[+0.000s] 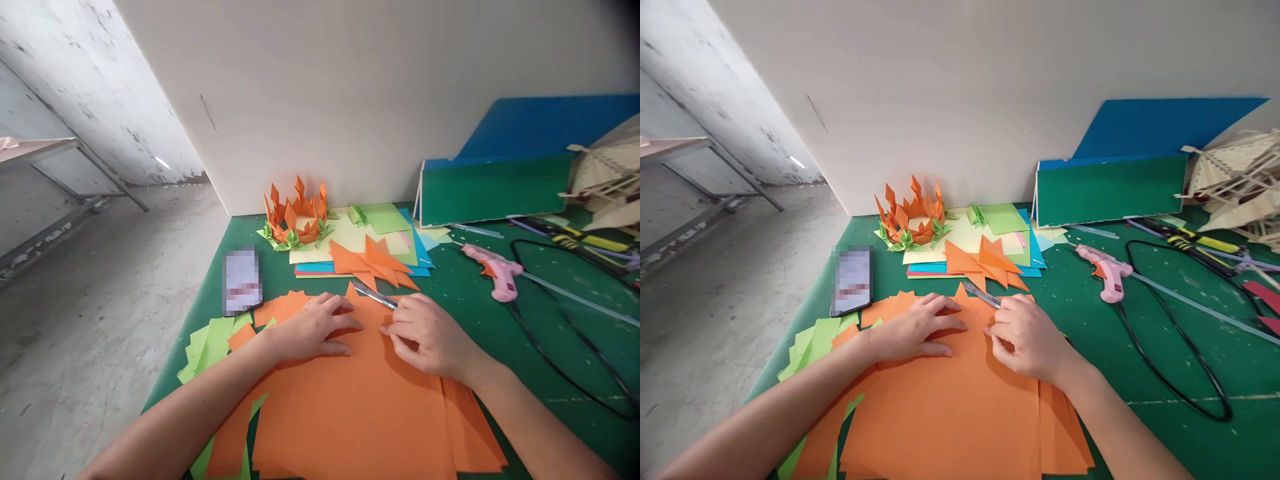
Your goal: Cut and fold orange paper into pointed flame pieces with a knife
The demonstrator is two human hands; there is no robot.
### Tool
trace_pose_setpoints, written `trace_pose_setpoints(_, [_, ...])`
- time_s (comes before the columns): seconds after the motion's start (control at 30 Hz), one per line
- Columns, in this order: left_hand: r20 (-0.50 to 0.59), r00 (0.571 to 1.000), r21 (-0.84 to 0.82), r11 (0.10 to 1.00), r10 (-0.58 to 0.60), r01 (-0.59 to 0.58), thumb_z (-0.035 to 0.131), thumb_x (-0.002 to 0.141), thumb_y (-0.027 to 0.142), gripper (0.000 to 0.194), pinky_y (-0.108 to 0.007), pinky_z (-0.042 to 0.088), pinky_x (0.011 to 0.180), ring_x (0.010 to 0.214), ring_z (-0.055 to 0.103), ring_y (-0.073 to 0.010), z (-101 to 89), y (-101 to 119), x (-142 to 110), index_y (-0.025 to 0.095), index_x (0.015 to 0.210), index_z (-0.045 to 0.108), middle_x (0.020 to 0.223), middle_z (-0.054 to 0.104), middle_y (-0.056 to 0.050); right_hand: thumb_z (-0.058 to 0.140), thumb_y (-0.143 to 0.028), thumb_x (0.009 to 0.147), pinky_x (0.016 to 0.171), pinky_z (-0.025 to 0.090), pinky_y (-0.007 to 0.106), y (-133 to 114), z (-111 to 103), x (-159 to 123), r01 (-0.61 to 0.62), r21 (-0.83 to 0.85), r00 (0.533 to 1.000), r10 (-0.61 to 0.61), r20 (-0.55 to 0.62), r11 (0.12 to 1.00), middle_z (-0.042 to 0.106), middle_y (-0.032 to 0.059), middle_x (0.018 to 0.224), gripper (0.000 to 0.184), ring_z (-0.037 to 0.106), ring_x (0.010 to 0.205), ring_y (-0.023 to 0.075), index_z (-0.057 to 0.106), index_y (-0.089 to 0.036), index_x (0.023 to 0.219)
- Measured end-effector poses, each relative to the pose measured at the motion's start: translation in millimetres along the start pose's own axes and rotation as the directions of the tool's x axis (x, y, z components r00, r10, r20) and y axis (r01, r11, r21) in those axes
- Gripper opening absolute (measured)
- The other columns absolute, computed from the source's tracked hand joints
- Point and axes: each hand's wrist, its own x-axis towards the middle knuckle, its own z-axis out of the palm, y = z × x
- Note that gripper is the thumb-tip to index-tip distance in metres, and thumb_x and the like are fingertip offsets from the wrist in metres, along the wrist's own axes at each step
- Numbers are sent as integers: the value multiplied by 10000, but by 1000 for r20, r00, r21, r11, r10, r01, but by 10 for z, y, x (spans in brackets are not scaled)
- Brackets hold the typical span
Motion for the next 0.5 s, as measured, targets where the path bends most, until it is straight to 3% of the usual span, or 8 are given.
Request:
trace_pose_setpoints(0.1, [-17,1000,-15,1000,5,-5,616,887,487,434,-416,427,1006,1168,498,-274,-8,12,-18,298,1275,575,1304,536,-75,494,-138,839,693,372,359,89,-70,-43,-50,-49,998,48,-47,998,569,27,614,236,484,677,190,597,-202,635])
trace_pose_setpoints(0.2, [-64,998,-47,999,17,-20,598,895,498,548,-419,419,1028,1196,498,-274,4,19,-48,251,1365,460,1315,536,-105,490,-183,887,725,410,363,194,-106,-104,-142,-43,986,137,-100,989,647,51,780,174,556,770,211,609,-205,762])
trace_pose_setpoints(0.3, [-99,995,-77,997,7,-15,598,896,493,608,-413,422,1038,1232,488,-271,27,19,-69,240,1403,378,1344,504,-118,524,-258,904,734,460,359,270,-82,-146,-249,-23,967,248,-55,968,672,72,982,101,605,893,240,598,-214,956])
trace_pose_setpoints(0.37, [-90,996,-98,995,-3,-5,599,899,483,605,-410,434,1030,1225,494,-268,31,20,-72,251,1405,361,1350,481,-114,556,-287,892,723,490,347,294,-50,-160,-297,-17,955,297,-8,955,665,75,1073,176,624,958,250,572,-229,1057])
trace_pose_setpoints(0.5, [-30,999,-127,992,-19,15,596,909,442,576,-388,495,950,1144,532,-253,14,25,-61,268,1402,354,1327,440,-114,550,-209,850,650,506,307,306,-31,-171,-346,-18,938,346,17,938,672,54,1045,230,660,893,225,554,-250,1076])
